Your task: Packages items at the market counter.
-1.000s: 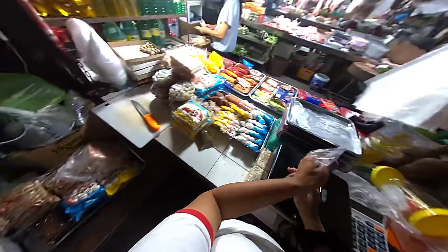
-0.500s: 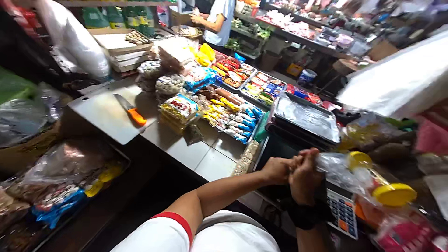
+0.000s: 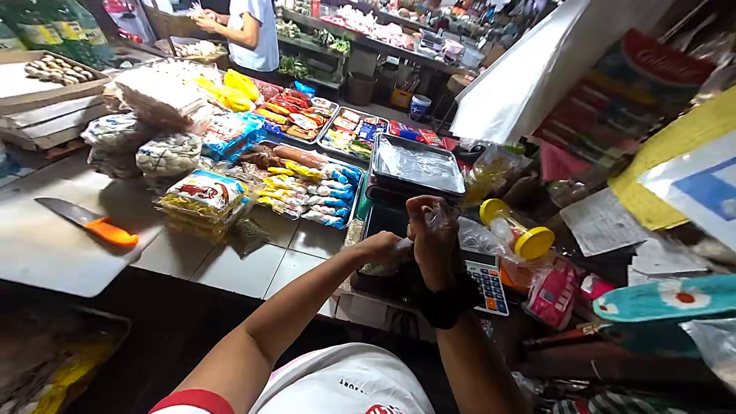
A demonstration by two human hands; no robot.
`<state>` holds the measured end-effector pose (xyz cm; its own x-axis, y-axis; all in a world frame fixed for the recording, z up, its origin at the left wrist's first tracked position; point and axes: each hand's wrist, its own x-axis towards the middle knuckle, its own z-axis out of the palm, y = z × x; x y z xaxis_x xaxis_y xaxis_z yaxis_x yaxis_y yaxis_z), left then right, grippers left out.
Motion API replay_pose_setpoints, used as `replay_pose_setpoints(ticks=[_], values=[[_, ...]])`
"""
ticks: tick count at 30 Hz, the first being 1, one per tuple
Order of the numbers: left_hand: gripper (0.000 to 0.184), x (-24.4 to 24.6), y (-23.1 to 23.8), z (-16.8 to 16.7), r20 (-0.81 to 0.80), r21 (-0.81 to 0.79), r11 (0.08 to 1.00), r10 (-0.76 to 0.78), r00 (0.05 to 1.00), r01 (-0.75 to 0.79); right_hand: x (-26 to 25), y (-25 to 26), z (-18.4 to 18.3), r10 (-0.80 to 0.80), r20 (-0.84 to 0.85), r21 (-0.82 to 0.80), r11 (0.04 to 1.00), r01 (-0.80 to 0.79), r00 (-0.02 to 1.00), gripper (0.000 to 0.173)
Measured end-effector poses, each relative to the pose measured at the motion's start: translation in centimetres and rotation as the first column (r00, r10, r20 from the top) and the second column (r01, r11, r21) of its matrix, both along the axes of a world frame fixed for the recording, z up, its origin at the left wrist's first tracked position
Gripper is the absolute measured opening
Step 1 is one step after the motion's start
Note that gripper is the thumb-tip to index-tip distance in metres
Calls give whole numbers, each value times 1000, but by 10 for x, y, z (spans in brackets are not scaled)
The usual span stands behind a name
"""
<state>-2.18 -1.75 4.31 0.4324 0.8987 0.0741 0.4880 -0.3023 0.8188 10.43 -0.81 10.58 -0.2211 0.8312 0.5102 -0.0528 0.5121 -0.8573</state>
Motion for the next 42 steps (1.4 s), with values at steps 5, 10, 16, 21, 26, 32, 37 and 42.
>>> replay_pose_setpoints(ticks=[5,10,16,21,26,32,37,42], values=[[39,3,-5,-11,19,68,984,162,987,-163,-14,-2,11,74,-137,-78,993,-86,988,31],[40,6,-12,-14,59,89,966,239,969,-243,-27,-12,18,207,-173,-32,976,-216,963,34],[44,-34,-30,-19,746,-131,958,266,611,-257,14,0,7,228,-62,-70,970,-232,972,74],[58,-63,-74,21,976,-144,977,166,140,-159,33,-40,-23,568,46,-740,572,-354,822,89],[41,-69,-102,44,772,98,944,126,623,-314,-2,-64,-28,663,-638,-613,-130,-779,391,78],[42,-93,-137,58,-208,588,643,706,677,-490,-20,-73,-24,494,-546,-724,128,-678,677,44],[36,-119,-164,74,254,-218,876,477,842,-430,-28,-73,-41,567,-591,-657,74,-751,573,37],[35,-134,-184,76,413,-275,933,332,848,-231,-27,-76,-47,583,-604,-647,40,-762,543,70]])
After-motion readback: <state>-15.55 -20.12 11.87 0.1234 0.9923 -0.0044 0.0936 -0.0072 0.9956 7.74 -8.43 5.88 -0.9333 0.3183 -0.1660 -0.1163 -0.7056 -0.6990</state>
